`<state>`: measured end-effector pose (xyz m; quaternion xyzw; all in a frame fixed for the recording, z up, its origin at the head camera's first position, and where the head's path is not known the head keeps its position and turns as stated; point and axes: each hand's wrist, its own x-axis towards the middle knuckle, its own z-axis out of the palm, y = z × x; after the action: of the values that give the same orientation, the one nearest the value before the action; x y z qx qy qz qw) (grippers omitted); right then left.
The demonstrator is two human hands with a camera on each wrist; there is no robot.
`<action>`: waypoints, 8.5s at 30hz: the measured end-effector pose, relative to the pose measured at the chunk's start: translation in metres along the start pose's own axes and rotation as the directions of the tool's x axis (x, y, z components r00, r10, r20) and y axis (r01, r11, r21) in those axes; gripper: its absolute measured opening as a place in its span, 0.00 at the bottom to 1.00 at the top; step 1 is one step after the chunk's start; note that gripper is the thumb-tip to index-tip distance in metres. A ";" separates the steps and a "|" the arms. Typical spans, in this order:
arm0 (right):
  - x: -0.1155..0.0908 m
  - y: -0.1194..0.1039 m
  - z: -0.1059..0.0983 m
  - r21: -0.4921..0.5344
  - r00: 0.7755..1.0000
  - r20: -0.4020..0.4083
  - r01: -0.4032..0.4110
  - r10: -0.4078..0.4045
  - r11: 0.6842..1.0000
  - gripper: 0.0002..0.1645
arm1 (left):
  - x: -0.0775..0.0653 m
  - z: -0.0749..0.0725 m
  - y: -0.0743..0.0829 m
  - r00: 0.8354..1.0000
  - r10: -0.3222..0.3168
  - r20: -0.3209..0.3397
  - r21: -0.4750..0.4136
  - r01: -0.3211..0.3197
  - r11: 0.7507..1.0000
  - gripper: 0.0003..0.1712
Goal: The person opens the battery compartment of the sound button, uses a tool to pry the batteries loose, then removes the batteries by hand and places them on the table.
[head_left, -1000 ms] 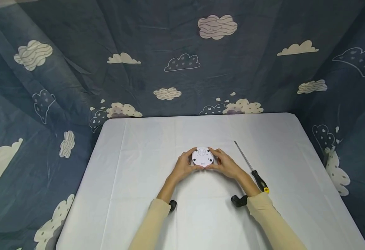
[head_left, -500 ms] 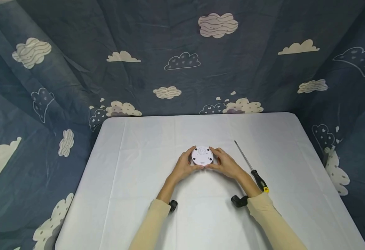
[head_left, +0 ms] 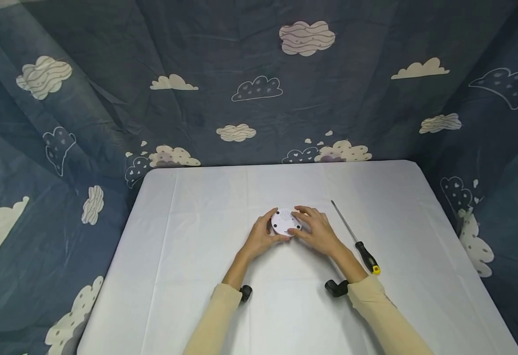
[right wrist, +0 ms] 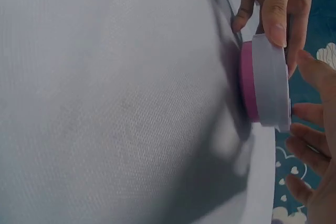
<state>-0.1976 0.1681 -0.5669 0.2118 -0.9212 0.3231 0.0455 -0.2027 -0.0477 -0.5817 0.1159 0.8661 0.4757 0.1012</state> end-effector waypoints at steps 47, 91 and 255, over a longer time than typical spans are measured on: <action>-0.011 -0.023 0.023 -0.592 0.945 -0.010 0.258 -0.327 0.763 0.20 | 0.006 -0.003 0.004 0.998 0.057 -0.026 0.004 -0.057 0.998 0.55; -0.008 0.009 0.012 0.494 0.953 -0.020 -0.252 0.301 0.832 0.20 | 0.002 -0.003 0.000 0.999 0.045 -0.030 -0.018 -0.046 0.999 0.55; -0.091 0.057 -0.112 0.565 0.939 0.012 -0.291 0.345 0.772 0.20 | -0.002 0.000 -0.005 0.997 -0.045 -0.055 -0.266 0.029 0.964 0.54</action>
<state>-0.1448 0.3101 -0.5322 0.0418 -0.8052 0.5906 -0.0314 -0.2018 -0.0507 -0.5858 0.0706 0.7994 0.5884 0.0985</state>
